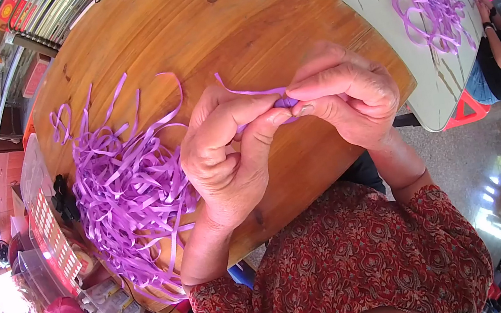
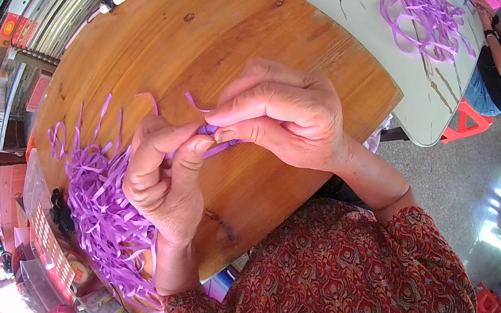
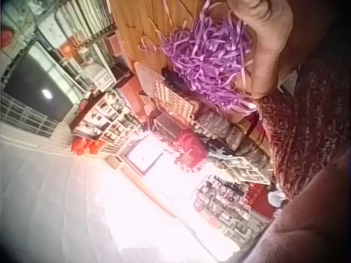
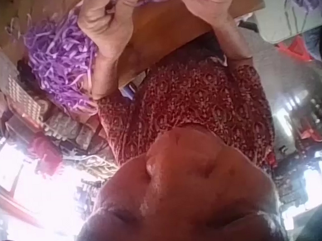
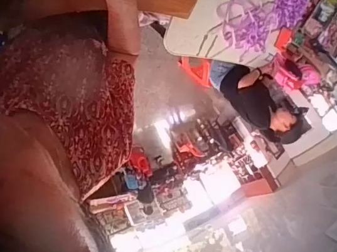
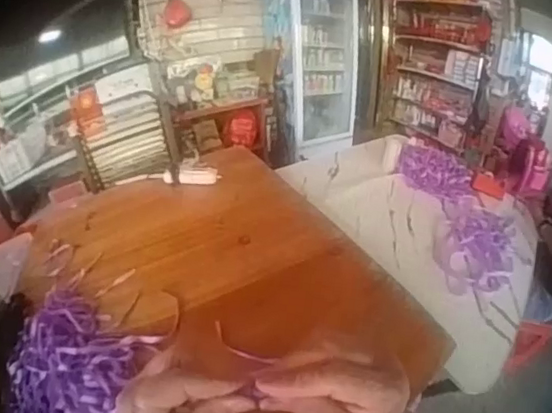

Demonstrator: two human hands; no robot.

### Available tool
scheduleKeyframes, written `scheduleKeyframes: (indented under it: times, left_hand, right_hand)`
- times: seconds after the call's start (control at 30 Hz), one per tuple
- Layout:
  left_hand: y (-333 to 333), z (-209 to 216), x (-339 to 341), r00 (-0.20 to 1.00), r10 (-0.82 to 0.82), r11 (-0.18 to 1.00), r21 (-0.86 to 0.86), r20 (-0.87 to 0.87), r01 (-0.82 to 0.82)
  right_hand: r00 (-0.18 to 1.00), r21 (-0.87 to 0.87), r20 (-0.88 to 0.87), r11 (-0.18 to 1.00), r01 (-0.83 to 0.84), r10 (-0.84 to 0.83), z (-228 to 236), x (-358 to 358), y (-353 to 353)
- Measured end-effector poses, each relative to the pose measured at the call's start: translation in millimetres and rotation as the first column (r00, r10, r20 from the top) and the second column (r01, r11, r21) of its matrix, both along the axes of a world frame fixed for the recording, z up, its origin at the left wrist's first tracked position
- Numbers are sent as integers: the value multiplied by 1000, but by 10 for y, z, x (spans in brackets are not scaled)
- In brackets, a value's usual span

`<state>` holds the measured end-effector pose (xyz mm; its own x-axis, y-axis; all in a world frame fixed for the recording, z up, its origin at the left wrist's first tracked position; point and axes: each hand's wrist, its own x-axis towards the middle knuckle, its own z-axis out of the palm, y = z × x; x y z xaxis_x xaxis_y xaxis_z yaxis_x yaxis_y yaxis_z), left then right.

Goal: The person rolls purple ribbons into small coils by hand and threads a long ribbon through the center of each coil to create a chain. They repeat this process, adding more ribbon coils one at a time to the growing strand.

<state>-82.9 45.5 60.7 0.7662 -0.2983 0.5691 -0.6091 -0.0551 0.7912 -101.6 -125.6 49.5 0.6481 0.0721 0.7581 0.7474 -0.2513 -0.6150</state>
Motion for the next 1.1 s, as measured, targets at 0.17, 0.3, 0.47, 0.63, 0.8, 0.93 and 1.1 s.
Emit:
scheduleKeyframes:
  times: [0.17,0.3,0.47,0.63,0.8,0.93,1.1]
  left_hand:
    - [9,18,-15,999,-29,999,-20,-27,28]
    - [82,64,-19,991,-120,992,-38,-54,118]
    - [128,84,33,961,-274,959,-70,21,275]
    - [67,-68,14,957,-284,942,-206,-62,266]
    - [10,-104,20,955,-290,929,-256,-58,267]
    - [16,-113,44,961,-266,941,-239,-80,240]
    - [53,-105,45,959,-269,944,-223,-91,244]
  right_hand:
    - [1000,-29,22,1000,3,-3,-5,-1,-7]
    - [995,-144,81,987,65,-53,126,-48,-2]
    - [993,-72,16,991,-117,118,154,21,-31]
    - [994,-53,21,993,-108,109,101,55,-54]
    - [994,-127,64,989,-76,85,131,26,-91]
    - [997,-205,79,979,1,15,160,35,-96]
    - [997,-202,74,979,30,-16,208,-27,-66]
